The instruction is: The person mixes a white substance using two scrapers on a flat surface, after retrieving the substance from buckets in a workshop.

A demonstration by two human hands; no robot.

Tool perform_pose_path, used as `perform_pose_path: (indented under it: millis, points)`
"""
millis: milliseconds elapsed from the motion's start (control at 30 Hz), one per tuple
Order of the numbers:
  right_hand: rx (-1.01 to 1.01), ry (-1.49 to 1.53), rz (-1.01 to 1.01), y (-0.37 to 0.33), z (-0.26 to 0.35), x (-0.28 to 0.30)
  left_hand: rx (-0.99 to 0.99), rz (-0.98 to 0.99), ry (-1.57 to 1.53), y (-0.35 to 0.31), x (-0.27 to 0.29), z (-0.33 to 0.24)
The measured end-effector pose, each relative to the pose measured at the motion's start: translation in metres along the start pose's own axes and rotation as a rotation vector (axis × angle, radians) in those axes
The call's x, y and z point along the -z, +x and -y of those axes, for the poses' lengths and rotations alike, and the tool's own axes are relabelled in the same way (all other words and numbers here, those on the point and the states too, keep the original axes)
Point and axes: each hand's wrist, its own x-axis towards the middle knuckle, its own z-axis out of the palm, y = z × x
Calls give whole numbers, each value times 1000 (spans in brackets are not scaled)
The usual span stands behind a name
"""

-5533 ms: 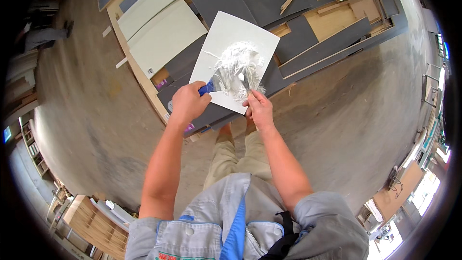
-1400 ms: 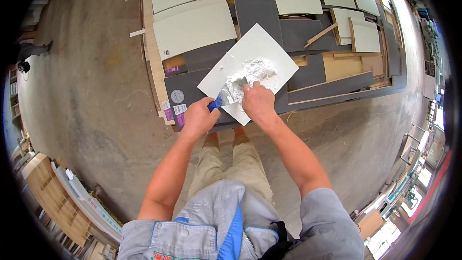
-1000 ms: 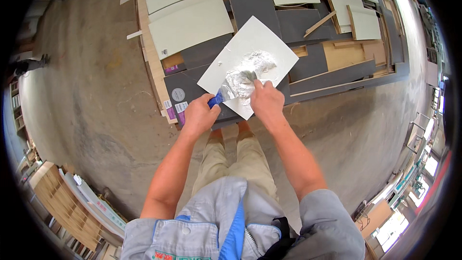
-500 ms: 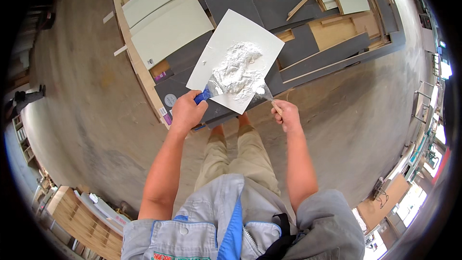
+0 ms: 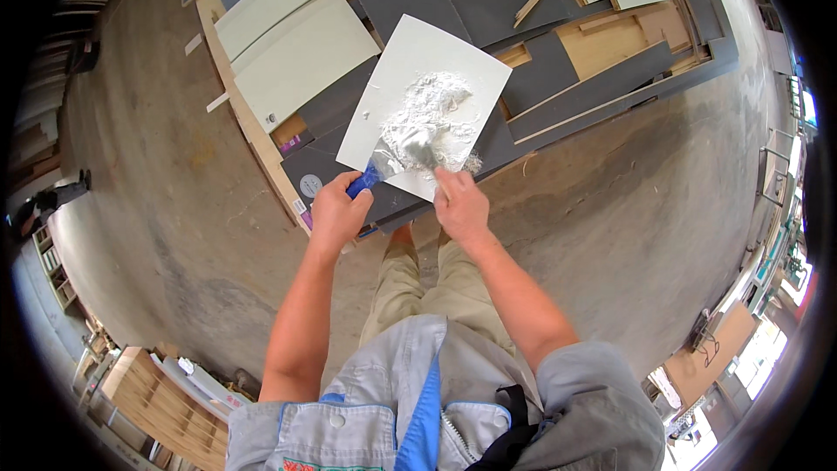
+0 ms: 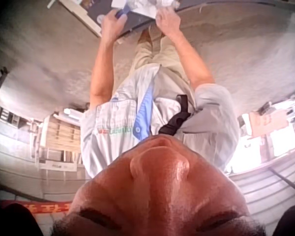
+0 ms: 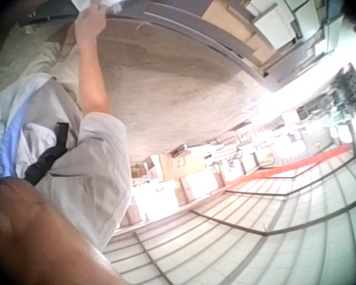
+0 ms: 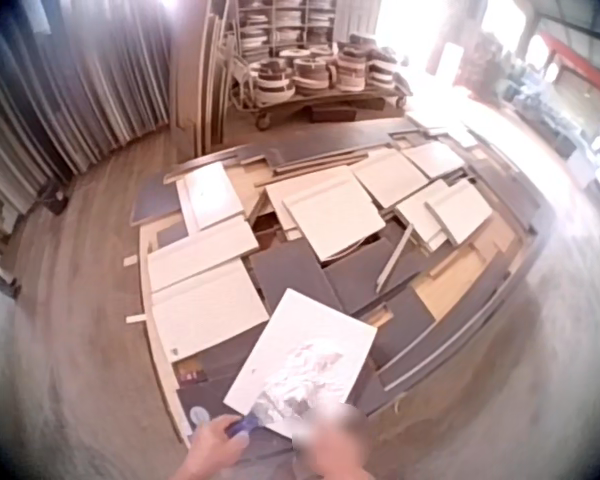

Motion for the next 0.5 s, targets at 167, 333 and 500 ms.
perform_pose_path:
  millis: [167,333,500]
  points:
    - [-45,11,-51,-17,-4,3,1,-42,-47,-7,-4,17]
    - [-635,856,57,-40,-24,-1,-53,-68,6,-4,-3,19]
    - [-935,1160,122,-35,-21,-14,61,25,-23,1,1,-3]
